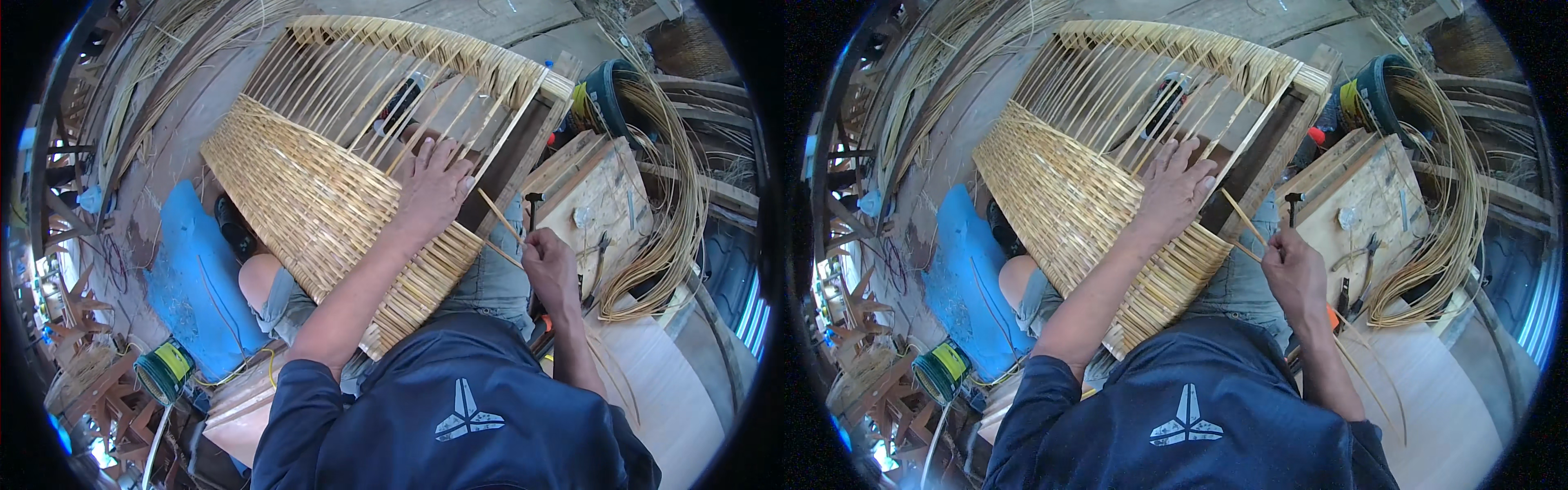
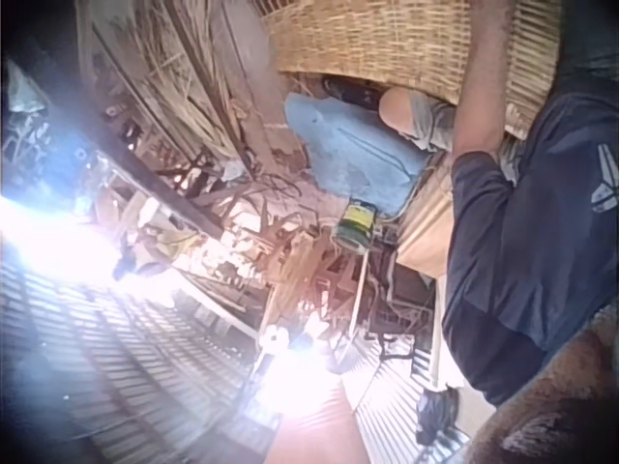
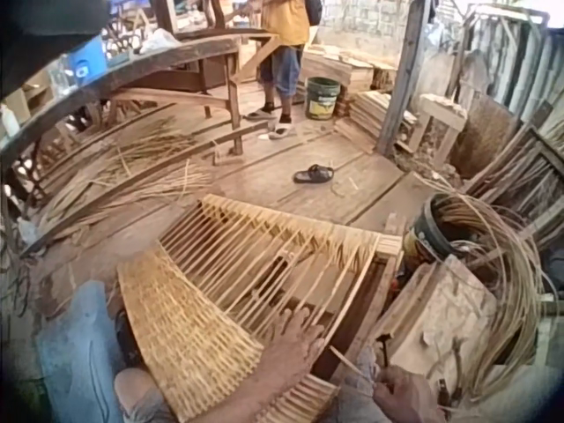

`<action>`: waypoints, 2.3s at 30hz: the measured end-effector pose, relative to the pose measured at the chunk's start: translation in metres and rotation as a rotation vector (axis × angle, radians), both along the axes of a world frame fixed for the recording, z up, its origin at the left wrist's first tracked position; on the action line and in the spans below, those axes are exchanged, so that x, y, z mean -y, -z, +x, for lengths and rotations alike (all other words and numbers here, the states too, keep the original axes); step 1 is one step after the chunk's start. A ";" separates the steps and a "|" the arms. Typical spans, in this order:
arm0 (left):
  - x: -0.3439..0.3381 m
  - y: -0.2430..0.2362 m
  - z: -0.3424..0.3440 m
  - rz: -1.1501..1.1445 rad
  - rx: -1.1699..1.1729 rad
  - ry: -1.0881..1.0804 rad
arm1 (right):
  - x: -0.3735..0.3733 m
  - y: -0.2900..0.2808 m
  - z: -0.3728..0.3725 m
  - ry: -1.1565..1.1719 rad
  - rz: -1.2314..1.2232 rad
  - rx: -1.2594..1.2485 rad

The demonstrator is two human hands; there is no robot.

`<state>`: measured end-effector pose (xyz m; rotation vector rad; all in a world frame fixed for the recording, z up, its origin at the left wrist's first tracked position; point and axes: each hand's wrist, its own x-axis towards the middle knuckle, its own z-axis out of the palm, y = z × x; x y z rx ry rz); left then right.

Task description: Weaving thin strips of bamboo or rattan into a large cylindrical cage or basket structure.

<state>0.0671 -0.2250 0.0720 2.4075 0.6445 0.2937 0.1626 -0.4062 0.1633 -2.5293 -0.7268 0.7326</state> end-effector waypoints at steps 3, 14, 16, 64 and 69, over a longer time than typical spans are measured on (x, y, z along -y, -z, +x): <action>0.002 0.003 0.001 -0.010 -0.013 0.012 | 0.004 0.007 -0.001 0.048 -0.038 -0.062; -0.061 -0.021 -0.021 -0.724 0.403 -0.337 | -0.088 0.024 -0.005 -0.340 0.452 0.375; -0.071 -0.017 -0.024 -0.476 0.520 -0.059 | -0.110 0.025 -0.014 -0.267 0.448 0.162; -0.065 0.031 -0.012 0.033 0.031 -0.103 | -0.157 0.067 -0.012 -0.363 -0.189 0.295; -0.085 0.012 0.006 -0.096 0.010 -0.130 | -0.164 0.051 -0.011 -0.329 -0.193 0.276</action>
